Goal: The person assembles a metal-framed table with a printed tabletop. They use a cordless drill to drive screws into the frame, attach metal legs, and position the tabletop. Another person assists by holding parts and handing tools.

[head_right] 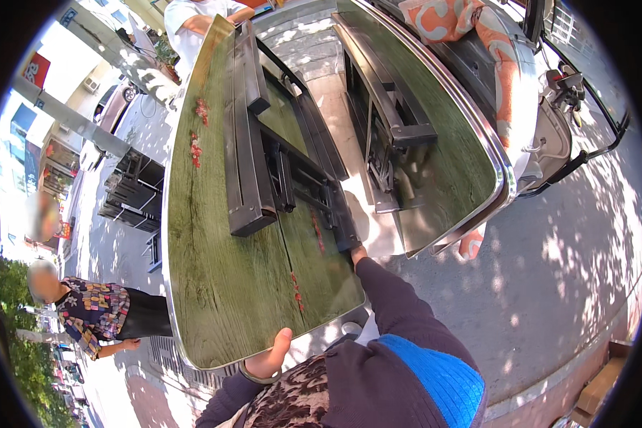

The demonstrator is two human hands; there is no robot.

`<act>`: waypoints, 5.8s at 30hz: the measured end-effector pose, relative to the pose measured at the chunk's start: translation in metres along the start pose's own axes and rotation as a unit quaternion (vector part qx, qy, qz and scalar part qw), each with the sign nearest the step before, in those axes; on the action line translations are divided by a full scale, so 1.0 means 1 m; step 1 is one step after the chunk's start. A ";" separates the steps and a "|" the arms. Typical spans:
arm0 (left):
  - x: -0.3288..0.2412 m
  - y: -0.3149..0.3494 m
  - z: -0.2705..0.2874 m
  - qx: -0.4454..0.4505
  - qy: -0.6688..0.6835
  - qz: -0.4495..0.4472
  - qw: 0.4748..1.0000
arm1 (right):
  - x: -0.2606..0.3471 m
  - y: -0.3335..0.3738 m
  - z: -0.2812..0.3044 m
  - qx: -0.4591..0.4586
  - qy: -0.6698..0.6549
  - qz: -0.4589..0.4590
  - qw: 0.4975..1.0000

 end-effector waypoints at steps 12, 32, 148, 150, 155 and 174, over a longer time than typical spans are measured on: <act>0.101 -0.083 -0.073 -0.029 -0.029 0.010 0.999 | 0.237 0.186 0.024 0.061 0.057 0.130 0.988; 0.087 -0.158 -0.138 0.175 -0.020 -0.106 0.979 | 0.453 0.357 -0.158 0.312 0.288 0.708 0.564; 0.497 -0.019 0.206 -0.162 0.644 0.408 0.627 | 0.009 0.349 -0.436 0.186 -0.415 -0.642 0.617; 0.451 -0.021 0.248 -0.139 0.864 0.260 0.408 | -0.045 0.355 -0.452 0.193 -0.461 -0.683 0.532; 0.491 0.033 0.324 -0.240 0.803 0.236 0.491 | -0.158 0.336 -0.459 0.336 -0.293 -0.604 0.660; 0.818 0.165 0.435 -0.298 0.652 0.455 0.529 | -0.402 0.321 -0.378 0.058 -0.226 -0.413 0.880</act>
Point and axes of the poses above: each hand's wrist, its own y-axis away from the middle knuckle, its own z-axis out of the back of the hand, x = y × z, the point moved 10 cm from there along -y, towards the middle knuckle
